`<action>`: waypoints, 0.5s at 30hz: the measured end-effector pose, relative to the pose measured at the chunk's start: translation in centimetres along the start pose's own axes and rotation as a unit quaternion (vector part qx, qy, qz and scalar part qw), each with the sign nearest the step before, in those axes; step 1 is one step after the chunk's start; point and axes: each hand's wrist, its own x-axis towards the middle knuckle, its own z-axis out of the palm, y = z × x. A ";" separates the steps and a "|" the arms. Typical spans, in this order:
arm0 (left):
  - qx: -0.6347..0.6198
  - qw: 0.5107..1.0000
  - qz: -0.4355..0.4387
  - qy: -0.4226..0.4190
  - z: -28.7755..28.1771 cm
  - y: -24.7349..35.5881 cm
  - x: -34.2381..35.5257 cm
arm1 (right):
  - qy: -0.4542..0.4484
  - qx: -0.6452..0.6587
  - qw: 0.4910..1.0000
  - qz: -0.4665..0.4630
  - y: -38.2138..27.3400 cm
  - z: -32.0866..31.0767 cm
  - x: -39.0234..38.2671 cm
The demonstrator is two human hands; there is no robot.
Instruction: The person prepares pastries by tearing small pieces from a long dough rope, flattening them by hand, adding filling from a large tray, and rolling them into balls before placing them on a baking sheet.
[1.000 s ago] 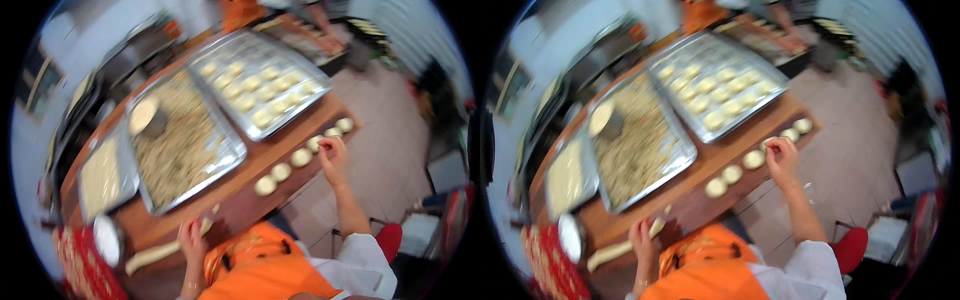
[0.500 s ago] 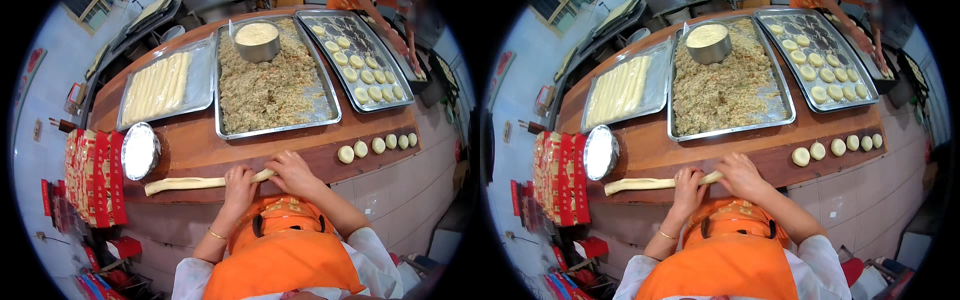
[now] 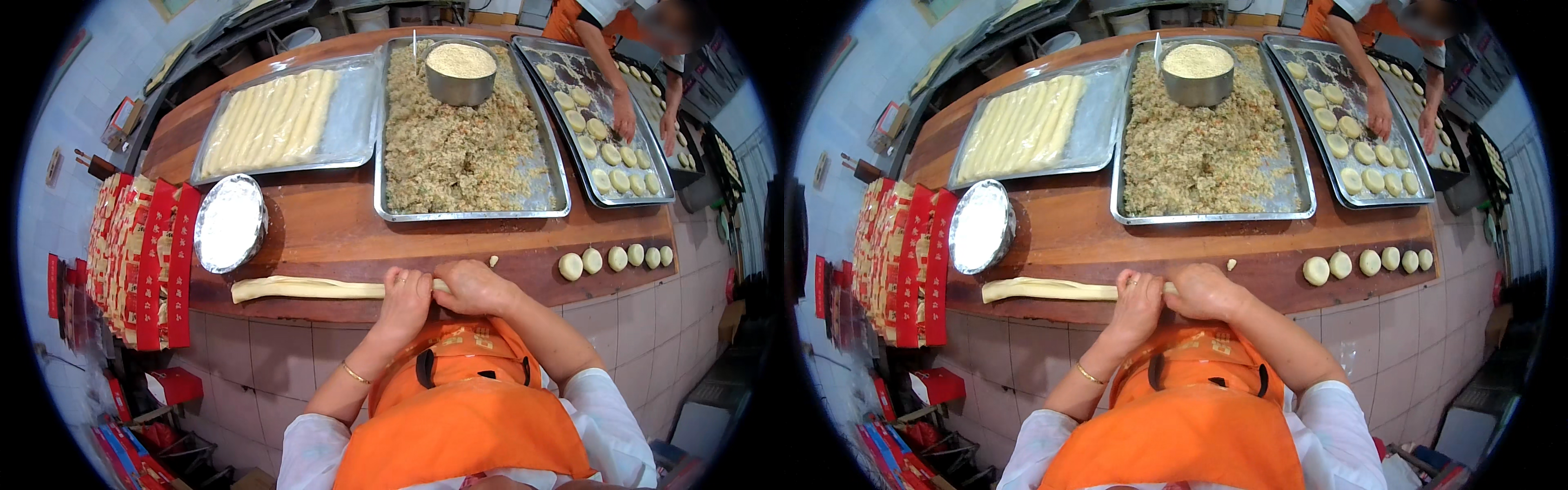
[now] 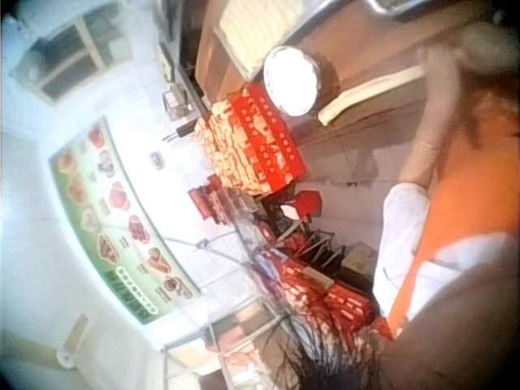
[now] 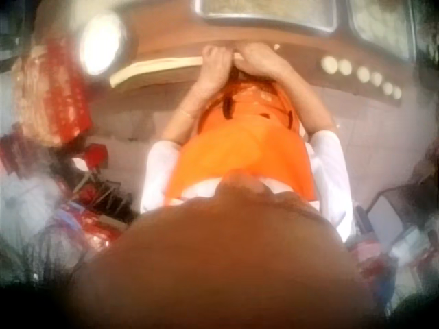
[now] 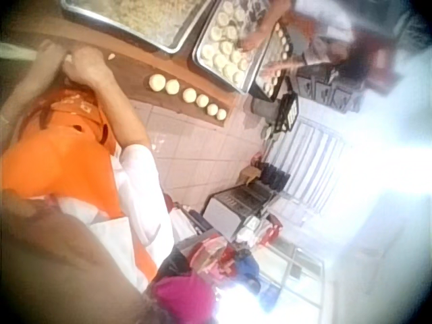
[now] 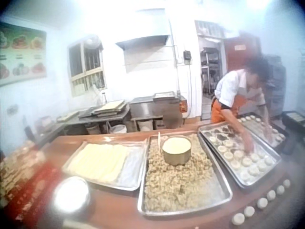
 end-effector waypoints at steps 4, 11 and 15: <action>0.038 0.999 0.015 -0.012 1.1 0.3 -0.1 | -0.003 -0.018 1.000 0.010 -0.5 0.2 -0.4; 0.054 0.998 0.001 -0.018 2.3 0.3 1.1 | 0.046 0.413 0.910 0.010 2.5 2.5 -2.0; 0.041 0.999 -0.009 -0.030 2.2 1.3 2.3 | 0.078 0.560 0.823 0.062 3.2 -2.0 -5.1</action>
